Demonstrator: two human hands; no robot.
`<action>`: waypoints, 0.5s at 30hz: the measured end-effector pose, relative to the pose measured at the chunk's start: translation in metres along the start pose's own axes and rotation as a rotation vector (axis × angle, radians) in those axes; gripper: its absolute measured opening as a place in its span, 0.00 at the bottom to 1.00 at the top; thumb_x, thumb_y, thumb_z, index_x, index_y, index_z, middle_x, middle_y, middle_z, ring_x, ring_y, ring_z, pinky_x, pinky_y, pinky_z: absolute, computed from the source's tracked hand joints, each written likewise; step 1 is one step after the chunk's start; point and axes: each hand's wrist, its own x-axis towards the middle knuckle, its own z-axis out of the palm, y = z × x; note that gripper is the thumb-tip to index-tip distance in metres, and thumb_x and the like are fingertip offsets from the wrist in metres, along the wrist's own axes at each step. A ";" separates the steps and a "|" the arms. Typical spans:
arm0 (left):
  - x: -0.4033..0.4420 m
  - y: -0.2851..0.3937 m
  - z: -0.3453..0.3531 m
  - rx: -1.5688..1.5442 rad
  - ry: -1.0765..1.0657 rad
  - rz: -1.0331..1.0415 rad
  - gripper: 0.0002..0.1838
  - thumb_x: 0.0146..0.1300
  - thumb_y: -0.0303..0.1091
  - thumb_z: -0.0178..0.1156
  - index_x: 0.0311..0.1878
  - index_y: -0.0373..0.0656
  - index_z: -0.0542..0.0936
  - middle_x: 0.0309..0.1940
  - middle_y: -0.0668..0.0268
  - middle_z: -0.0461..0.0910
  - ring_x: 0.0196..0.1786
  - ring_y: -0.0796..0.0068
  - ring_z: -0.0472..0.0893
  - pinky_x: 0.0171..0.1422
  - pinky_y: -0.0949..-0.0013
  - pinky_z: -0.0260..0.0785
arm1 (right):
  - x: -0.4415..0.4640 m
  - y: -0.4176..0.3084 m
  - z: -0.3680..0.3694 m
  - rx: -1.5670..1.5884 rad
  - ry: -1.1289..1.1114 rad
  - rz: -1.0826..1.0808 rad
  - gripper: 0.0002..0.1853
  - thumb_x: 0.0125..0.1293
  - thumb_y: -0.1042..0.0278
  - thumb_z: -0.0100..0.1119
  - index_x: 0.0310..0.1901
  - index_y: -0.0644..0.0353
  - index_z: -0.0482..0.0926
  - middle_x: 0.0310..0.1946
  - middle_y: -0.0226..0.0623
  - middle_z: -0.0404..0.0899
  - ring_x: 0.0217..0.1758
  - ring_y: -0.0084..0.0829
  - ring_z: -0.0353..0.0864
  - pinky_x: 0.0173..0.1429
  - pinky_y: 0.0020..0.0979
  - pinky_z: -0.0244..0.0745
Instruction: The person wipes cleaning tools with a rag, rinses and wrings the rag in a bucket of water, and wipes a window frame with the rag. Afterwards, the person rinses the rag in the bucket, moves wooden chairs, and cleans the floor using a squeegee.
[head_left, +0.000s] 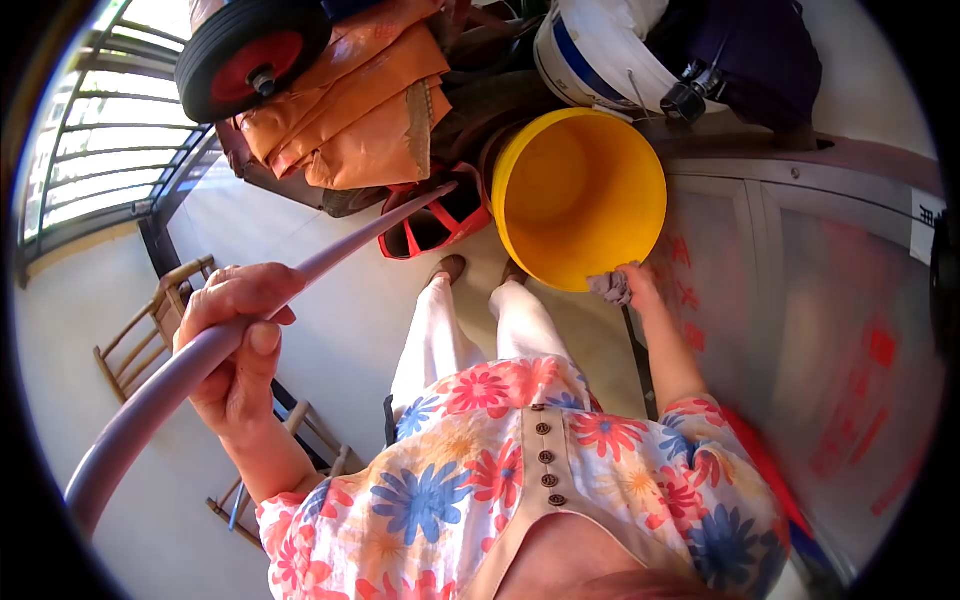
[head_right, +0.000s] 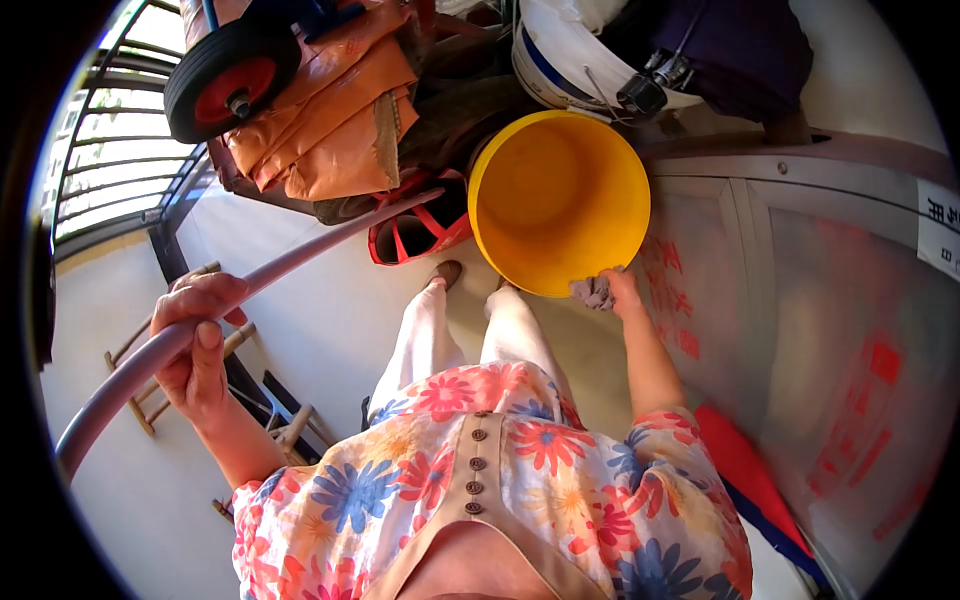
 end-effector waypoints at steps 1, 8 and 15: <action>0.000 0.000 0.001 -0.006 0.008 -0.012 0.09 0.58 0.30 0.58 0.37 0.33 0.74 0.33 0.53 0.78 0.29 0.76 0.73 0.33 0.78 0.67 | -0.003 0.002 0.004 0.022 -0.032 0.007 0.09 0.53 0.76 0.55 0.36 0.66 0.73 0.31 0.36 0.77 0.31 0.33 0.79 0.35 0.35 0.75; -0.003 -0.010 0.000 -0.080 -0.008 -0.032 0.08 0.57 0.26 0.59 0.37 0.32 0.75 0.34 0.53 0.78 0.29 0.77 0.73 0.35 0.78 0.66 | -0.008 0.059 0.007 0.138 -0.125 0.018 0.08 0.55 0.77 0.52 0.38 0.66 0.73 0.33 0.37 0.77 0.34 0.33 0.80 0.37 0.34 0.76; 0.001 -0.017 -0.005 -0.055 -0.040 -0.038 0.08 0.57 0.28 0.59 0.36 0.32 0.74 0.33 0.52 0.78 0.29 0.75 0.73 0.35 0.76 0.66 | 0.045 0.071 0.007 0.313 -0.304 0.149 0.11 0.63 0.71 0.45 0.43 0.66 0.74 0.41 0.39 0.79 0.42 0.32 0.80 0.48 0.34 0.77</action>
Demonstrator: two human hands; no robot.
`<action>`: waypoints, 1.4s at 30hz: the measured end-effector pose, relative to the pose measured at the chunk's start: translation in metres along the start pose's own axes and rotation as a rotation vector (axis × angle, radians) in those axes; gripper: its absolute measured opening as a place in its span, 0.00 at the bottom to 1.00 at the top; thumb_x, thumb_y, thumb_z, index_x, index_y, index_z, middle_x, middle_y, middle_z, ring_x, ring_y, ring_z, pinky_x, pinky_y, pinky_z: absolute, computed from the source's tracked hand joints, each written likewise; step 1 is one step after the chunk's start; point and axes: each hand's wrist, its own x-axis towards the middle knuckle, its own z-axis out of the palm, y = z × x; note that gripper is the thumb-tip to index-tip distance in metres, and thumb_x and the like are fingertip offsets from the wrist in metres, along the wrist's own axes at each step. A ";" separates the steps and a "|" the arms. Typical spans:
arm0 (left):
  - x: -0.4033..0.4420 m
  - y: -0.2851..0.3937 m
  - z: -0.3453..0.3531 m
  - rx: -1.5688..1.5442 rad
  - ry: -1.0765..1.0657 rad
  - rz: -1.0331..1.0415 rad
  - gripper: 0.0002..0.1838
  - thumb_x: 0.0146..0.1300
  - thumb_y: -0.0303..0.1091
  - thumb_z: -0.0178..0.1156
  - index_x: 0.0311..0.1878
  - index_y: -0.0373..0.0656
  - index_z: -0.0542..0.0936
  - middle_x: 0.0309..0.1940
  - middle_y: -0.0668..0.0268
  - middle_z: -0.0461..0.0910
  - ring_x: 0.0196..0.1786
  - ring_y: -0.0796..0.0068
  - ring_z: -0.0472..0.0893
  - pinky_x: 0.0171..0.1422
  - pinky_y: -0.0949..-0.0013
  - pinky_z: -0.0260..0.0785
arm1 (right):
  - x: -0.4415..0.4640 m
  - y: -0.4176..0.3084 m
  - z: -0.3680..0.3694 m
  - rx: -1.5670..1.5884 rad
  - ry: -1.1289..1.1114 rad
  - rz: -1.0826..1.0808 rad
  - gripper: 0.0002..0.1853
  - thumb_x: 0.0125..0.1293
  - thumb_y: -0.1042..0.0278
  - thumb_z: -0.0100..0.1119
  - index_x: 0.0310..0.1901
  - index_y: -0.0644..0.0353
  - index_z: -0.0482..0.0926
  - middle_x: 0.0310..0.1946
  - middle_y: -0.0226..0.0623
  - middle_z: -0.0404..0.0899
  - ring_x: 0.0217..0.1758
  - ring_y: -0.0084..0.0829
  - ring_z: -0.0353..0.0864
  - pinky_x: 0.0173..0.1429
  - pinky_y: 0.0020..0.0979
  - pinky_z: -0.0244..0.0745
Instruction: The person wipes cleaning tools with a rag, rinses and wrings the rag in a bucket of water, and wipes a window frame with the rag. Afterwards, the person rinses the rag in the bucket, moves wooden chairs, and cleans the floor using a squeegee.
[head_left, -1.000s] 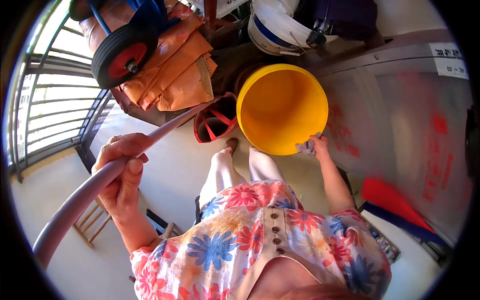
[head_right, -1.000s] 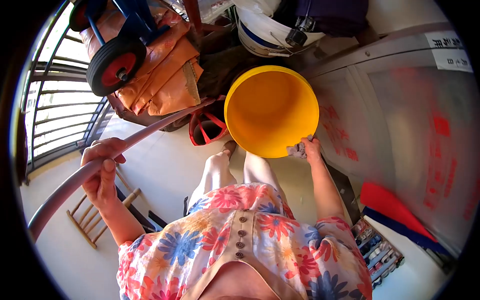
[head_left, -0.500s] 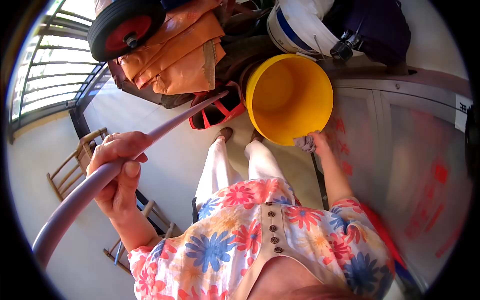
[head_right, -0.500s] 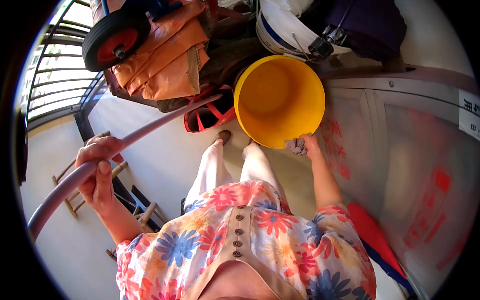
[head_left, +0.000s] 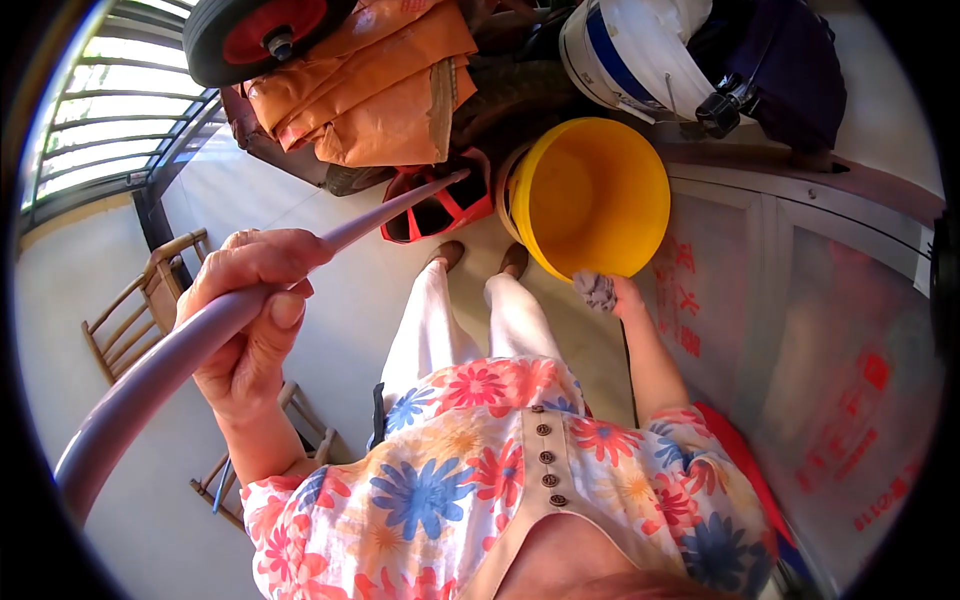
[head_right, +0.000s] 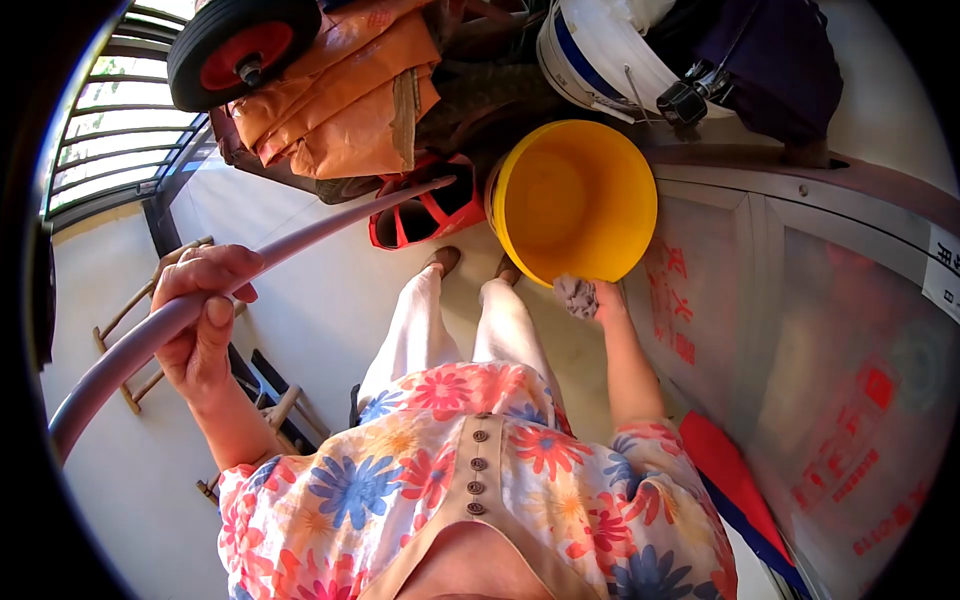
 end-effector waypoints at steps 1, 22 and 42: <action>0.000 0.000 0.000 0.011 -0.001 -0.005 0.08 0.57 0.29 0.59 0.35 0.33 0.74 0.33 0.52 0.78 0.29 0.75 0.73 0.35 0.76 0.66 | 0.020 0.008 -0.003 -0.001 0.022 0.030 0.11 0.64 0.71 0.44 0.43 0.66 0.73 0.41 0.39 0.79 0.42 0.32 0.80 0.48 0.34 0.77; -0.016 -0.022 0.008 0.079 0.043 0.028 0.12 0.58 0.36 0.59 0.34 0.36 0.73 0.32 0.49 0.78 0.25 0.74 0.74 0.30 0.77 0.67 | 0.147 0.052 -0.072 -0.220 0.255 0.135 0.13 0.63 0.63 0.50 0.44 0.62 0.75 0.41 0.41 0.80 0.41 0.36 0.81 0.47 0.41 0.77; 0.005 0.096 0.013 0.199 -0.006 0.280 0.17 0.66 0.41 0.46 0.49 0.37 0.70 0.35 0.50 0.76 0.26 0.74 0.72 0.37 0.71 0.65 | 0.026 -0.051 0.003 -0.680 0.215 -0.149 0.31 0.53 0.55 0.63 0.48 0.75 0.70 0.39 0.46 0.77 0.36 0.34 0.79 0.35 0.38 0.74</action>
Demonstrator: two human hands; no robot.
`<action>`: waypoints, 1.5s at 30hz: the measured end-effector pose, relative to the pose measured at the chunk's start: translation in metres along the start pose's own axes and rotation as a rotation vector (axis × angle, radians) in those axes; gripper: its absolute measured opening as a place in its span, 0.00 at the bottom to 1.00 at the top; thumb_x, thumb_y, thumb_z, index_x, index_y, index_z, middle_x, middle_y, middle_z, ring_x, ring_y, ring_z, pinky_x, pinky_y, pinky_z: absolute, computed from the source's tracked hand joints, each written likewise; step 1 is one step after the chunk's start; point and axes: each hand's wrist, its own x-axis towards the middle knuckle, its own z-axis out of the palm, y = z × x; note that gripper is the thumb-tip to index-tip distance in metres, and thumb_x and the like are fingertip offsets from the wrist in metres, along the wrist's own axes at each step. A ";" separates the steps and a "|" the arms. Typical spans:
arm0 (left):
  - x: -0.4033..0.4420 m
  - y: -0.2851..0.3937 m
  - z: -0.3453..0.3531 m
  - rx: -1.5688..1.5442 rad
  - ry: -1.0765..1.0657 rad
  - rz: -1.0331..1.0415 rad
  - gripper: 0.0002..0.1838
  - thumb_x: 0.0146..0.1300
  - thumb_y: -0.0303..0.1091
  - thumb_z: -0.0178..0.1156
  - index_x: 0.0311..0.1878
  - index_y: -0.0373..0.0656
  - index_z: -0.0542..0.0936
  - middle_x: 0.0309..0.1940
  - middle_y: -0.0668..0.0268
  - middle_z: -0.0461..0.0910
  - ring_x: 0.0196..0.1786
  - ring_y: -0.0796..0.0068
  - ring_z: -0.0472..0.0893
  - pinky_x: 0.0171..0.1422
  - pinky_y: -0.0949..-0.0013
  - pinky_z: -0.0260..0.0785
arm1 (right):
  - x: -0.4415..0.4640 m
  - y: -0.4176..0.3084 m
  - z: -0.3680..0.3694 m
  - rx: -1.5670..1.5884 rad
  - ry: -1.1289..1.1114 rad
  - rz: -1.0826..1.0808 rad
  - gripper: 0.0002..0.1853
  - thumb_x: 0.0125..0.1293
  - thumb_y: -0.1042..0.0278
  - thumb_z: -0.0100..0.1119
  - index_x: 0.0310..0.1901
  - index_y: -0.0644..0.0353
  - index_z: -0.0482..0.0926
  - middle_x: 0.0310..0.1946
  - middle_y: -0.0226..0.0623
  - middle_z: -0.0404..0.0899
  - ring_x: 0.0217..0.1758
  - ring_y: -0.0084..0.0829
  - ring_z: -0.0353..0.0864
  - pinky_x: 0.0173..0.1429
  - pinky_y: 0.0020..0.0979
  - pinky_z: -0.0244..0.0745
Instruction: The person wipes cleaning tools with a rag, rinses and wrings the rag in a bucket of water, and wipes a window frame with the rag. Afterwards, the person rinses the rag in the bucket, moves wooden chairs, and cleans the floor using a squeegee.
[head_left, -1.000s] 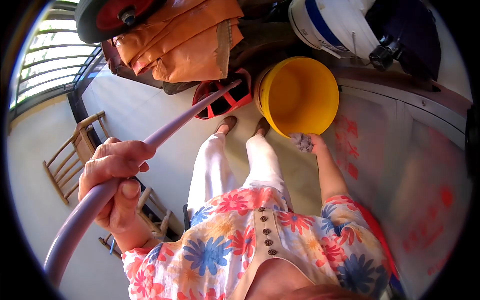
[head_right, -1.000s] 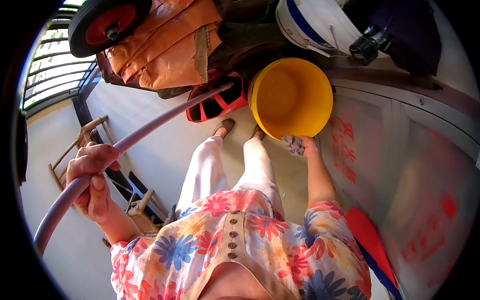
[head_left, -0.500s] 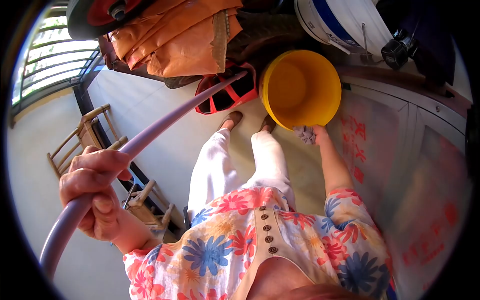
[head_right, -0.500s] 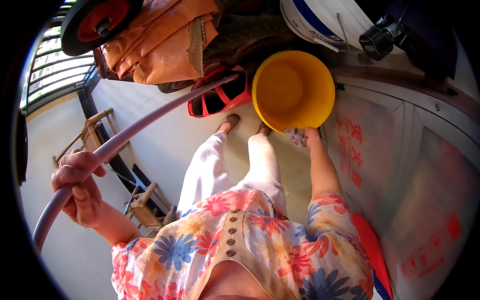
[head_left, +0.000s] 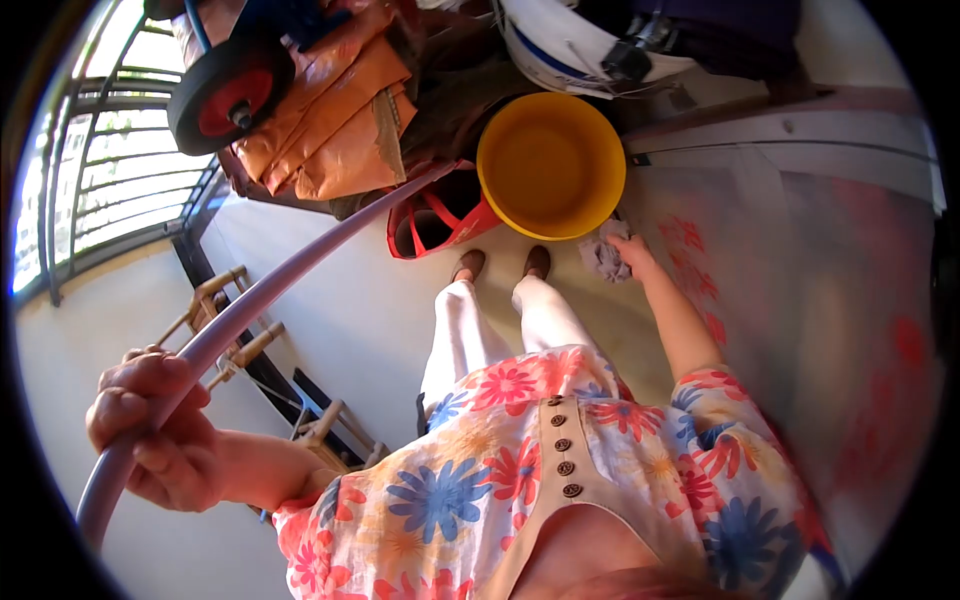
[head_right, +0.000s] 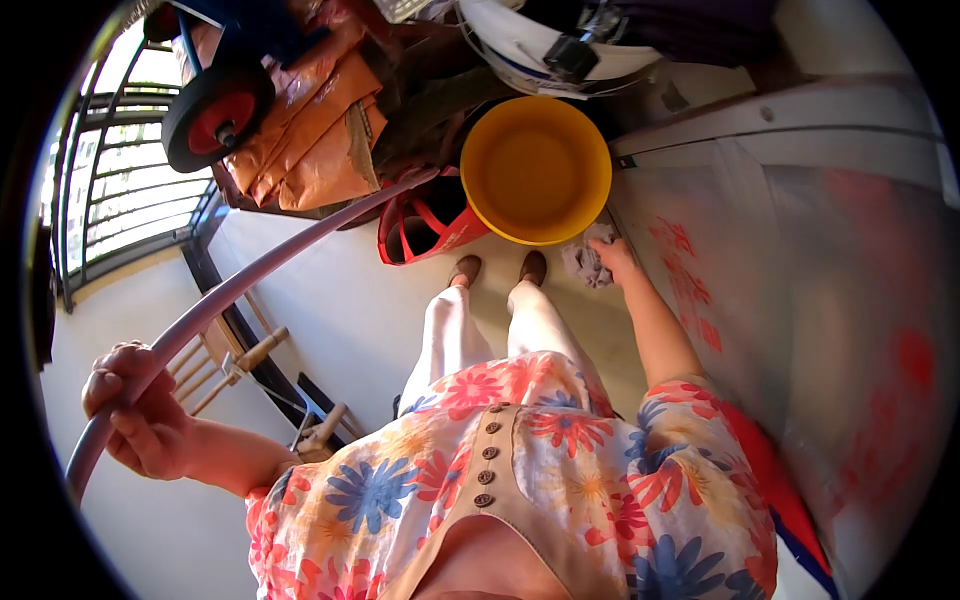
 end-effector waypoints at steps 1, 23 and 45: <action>0.008 0.007 -0.004 0.013 -0.042 0.059 0.19 0.67 0.42 0.45 0.52 0.38 0.70 0.35 0.51 0.75 0.28 0.75 0.72 0.42 0.67 0.63 | -0.016 0.000 -0.010 -0.082 -0.005 -0.005 0.30 0.53 0.55 0.63 0.47 0.75 0.71 0.39 0.46 0.77 0.36 0.34 0.78 0.35 0.37 0.73; 0.061 -0.142 0.397 -0.010 -0.507 -0.242 0.11 0.58 0.38 0.56 0.35 0.39 0.75 0.26 0.51 0.78 0.32 0.49 0.77 0.37 0.56 0.69 | -0.116 0.078 -0.096 -0.191 0.108 -0.162 0.22 0.49 0.54 0.62 0.33 0.71 0.78 0.25 0.38 0.78 0.29 0.30 0.77 0.34 0.34 0.71; 0.085 -0.176 0.488 0.093 -0.300 -0.323 0.11 0.58 0.38 0.53 0.35 0.38 0.71 0.28 0.47 0.78 0.35 0.45 0.77 0.42 0.52 0.70 | -0.096 0.093 -0.097 -0.207 0.097 -0.180 0.25 0.47 0.48 0.58 0.30 0.68 0.78 0.25 0.50 0.79 0.32 0.44 0.79 0.39 0.38 0.71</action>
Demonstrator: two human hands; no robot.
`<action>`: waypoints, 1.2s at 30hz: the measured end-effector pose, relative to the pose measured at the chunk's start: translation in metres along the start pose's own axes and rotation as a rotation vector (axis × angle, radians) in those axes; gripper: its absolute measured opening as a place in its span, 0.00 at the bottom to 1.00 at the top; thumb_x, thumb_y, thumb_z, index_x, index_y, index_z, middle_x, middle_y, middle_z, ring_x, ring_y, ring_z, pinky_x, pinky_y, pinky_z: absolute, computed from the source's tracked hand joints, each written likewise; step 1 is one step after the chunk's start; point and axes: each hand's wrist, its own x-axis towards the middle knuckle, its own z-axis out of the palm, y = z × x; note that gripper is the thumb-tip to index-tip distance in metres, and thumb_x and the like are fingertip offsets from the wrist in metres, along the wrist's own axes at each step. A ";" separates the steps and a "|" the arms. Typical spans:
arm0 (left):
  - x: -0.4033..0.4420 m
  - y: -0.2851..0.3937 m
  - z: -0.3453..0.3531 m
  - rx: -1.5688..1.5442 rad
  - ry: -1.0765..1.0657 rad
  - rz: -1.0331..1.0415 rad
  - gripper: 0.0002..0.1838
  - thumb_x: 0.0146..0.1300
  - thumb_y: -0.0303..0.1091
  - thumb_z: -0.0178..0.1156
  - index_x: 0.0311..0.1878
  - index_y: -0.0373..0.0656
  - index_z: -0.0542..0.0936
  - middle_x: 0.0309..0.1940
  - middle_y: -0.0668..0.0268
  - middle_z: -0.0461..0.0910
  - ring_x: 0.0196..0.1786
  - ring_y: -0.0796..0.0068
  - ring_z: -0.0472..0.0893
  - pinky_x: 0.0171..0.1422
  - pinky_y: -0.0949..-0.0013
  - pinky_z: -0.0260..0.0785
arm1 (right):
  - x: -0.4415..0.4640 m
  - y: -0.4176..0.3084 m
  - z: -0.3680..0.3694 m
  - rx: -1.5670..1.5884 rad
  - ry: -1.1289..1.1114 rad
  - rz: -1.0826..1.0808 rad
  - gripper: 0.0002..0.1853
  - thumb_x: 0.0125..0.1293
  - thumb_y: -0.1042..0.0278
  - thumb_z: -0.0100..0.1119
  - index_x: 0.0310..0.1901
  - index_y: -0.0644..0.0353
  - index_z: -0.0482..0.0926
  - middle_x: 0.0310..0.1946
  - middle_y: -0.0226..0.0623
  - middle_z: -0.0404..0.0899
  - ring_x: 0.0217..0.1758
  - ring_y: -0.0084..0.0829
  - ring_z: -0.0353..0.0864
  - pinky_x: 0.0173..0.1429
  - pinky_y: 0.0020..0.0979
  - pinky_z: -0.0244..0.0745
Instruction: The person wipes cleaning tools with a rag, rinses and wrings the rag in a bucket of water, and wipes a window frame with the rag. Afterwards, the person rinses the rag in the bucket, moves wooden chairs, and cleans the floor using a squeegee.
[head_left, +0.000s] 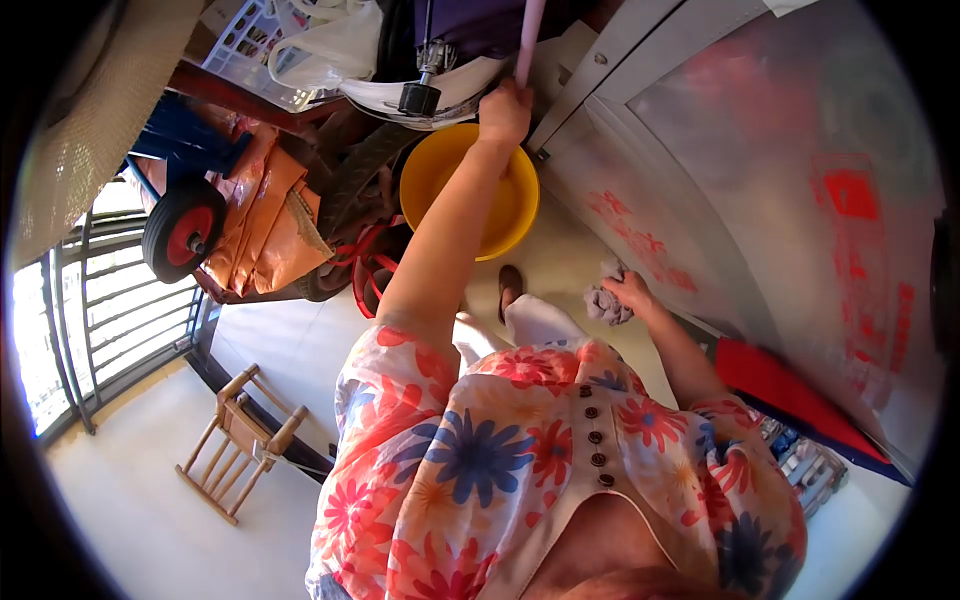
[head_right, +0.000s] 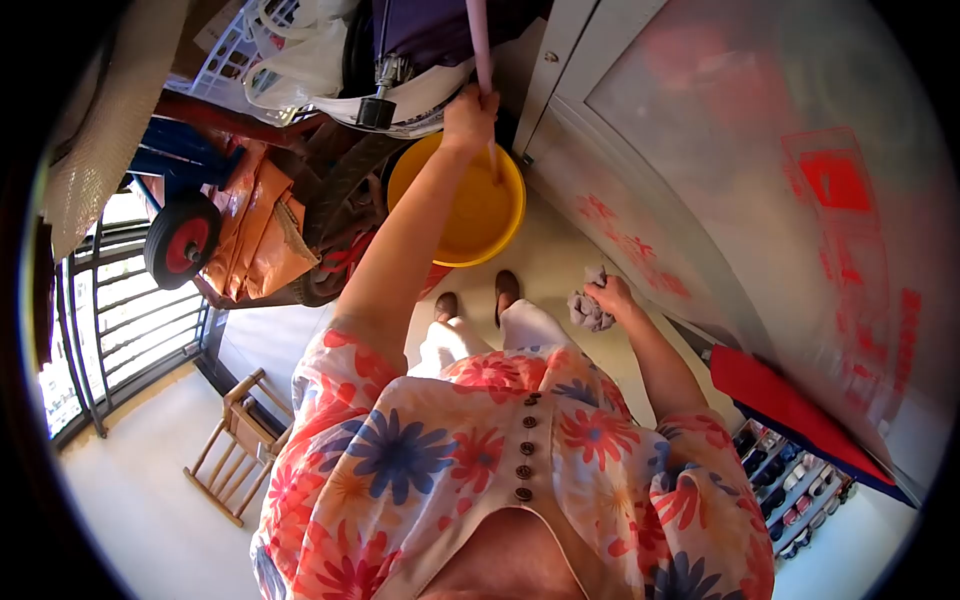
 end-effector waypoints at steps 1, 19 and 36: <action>0.000 0.002 -0.003 -0.016 -0.024 -0.011 0.12 0.58 0.38 0.53 0.35 0.38 0.70 0.28 0.47 0.77 0.35 0.45 0.77 0.42 0.52 0.70 | 0.001 0.000 0.001 0.023 -0.010 0.002 0.25 0.47 0.48 0.58 0.30 0.68 0.78 0.25 0.50 0.79 0.32 0.44 0.79 0.39 0.38 0.71; -0.121 -0.056 -0.052 -0.094 0.026 -0.075 0.22 0.55 0.28 0.54 0.56 0.39 0.70 0.43 0.52 0.75 0.40 0.60 0.79 0.42 0.66 0.73 | 0.016 0.011 -0.007 0.120 -0.050 0.079 0.24 0.47 0.52 0.61 0.36 0.67 0.79 0.32 0.48 0.80 0.37 0.39 0.80 0.42 0.36 0.72; -0.228 -0.119 -0.050 -0.014 -0.125 -0.426 0.21 0.54 0.33 0.52 0.51 0.36 0.74 0.38 0.52 0.80 0.41 0.67 0.81 0.44 0.69 0.71 | 0.007 -0.044 -0.015 0.224 -0.068 0.105 0.21 0.53 0.56 0.60 0.38 0.70 0.77 0.34 0.40 0.79 0.37 0.30 0.77 0.40 0.32 0.71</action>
